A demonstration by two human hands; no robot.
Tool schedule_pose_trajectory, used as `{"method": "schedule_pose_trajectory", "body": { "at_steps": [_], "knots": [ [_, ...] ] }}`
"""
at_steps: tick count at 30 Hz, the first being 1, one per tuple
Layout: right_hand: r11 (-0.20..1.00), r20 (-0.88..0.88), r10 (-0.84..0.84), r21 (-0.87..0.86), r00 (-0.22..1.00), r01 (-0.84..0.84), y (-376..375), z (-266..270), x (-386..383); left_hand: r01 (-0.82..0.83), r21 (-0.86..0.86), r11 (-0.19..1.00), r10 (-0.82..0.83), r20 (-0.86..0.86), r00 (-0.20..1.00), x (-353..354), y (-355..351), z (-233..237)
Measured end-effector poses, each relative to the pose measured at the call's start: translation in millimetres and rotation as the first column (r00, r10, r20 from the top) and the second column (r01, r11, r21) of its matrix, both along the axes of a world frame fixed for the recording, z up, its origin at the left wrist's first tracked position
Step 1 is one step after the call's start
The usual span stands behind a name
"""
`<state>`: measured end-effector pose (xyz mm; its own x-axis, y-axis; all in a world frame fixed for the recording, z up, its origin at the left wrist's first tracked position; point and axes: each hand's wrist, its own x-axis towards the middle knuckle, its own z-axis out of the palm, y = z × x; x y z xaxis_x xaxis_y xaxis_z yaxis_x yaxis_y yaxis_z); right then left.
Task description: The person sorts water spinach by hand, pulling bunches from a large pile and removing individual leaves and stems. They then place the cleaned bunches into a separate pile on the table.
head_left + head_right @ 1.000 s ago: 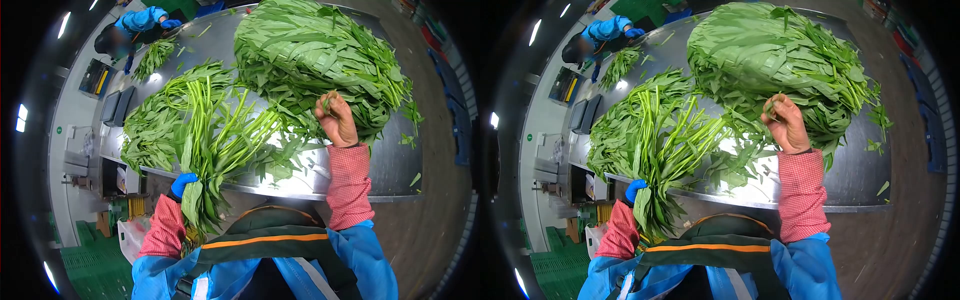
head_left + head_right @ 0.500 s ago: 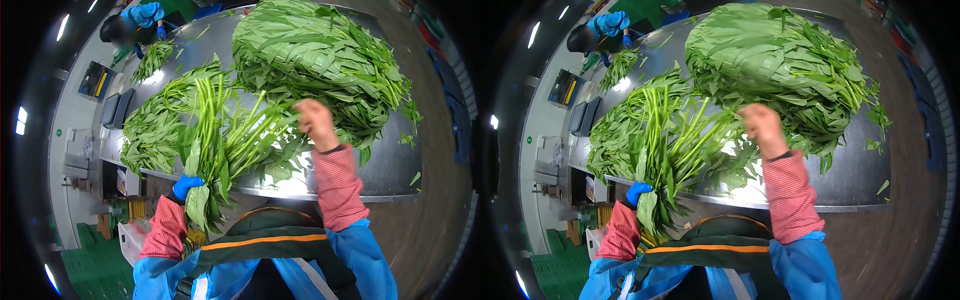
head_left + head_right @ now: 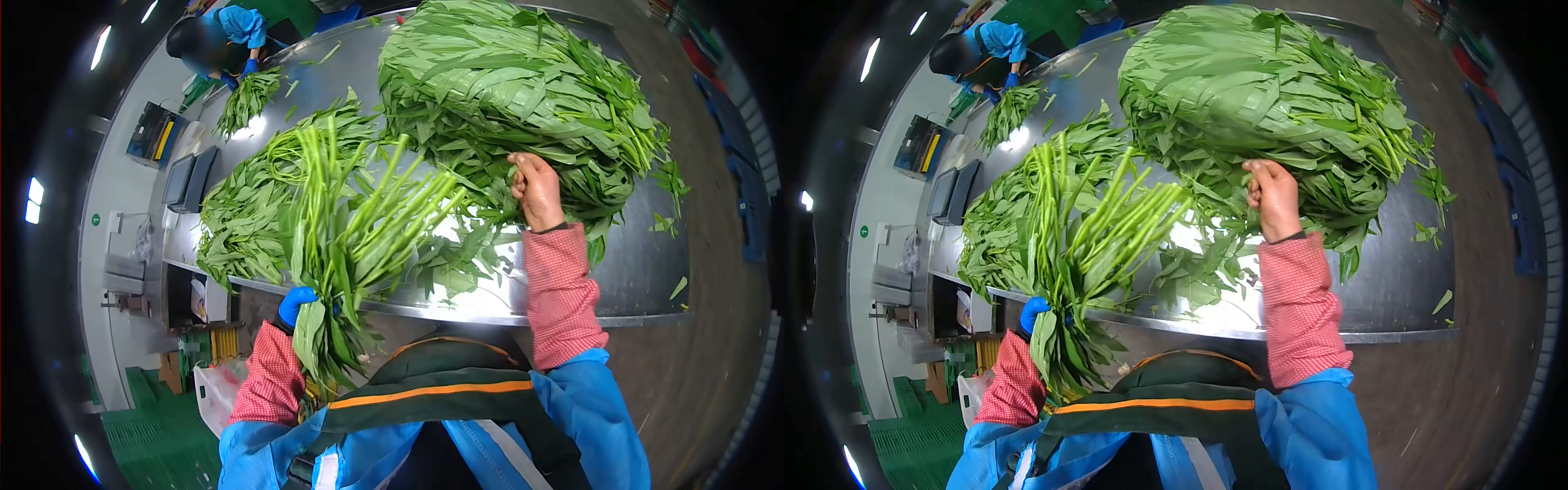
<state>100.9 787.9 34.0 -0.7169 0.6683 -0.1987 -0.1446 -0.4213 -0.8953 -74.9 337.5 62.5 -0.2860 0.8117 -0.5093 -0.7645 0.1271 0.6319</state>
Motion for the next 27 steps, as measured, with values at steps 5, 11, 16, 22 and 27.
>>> {"method": "schedule_pose_trajectory", "body": {
  "at_steps": [5, 11, 16, 22, 27],
  "knots": [
    [0.904, -0.012, 0.41, 0.136, 0.912, -0.404, -39, 1, -4, -0.121, 0.223, 0.967, 0.095, 0.126, 0.987, -14, -14, -26],
    [0.747, -0.151, 0.662, 0.209, 0.734, -0.631, -84, 33, -32, -0.151, 0.17, 0.974, 0.145, 0.045, 0.988, -38, -35, -83],
    [0.718, 0.108, 0.581, 0.399, 0.807, -0.571, -64, 20, -22, -0.079, 0.27, 0.96, 0.058, 0.085, 0.995, -11, 0, -23],
    [0.919, -0.195, 0.352, -0.114, 0.916, -0.377, -73, 29, -15, 0.01, 0.064, 0.998, -0.017, 0.116, 0.993, 2, 13, -9],
    [0.865, -0.526, -0.087, -0.462, 0.846, -0.198, -8, 26, 2, 0.063, -0.071, 0.995, -0.063, 0.008, 0.998, -10, 0, -4]
  ]
}}
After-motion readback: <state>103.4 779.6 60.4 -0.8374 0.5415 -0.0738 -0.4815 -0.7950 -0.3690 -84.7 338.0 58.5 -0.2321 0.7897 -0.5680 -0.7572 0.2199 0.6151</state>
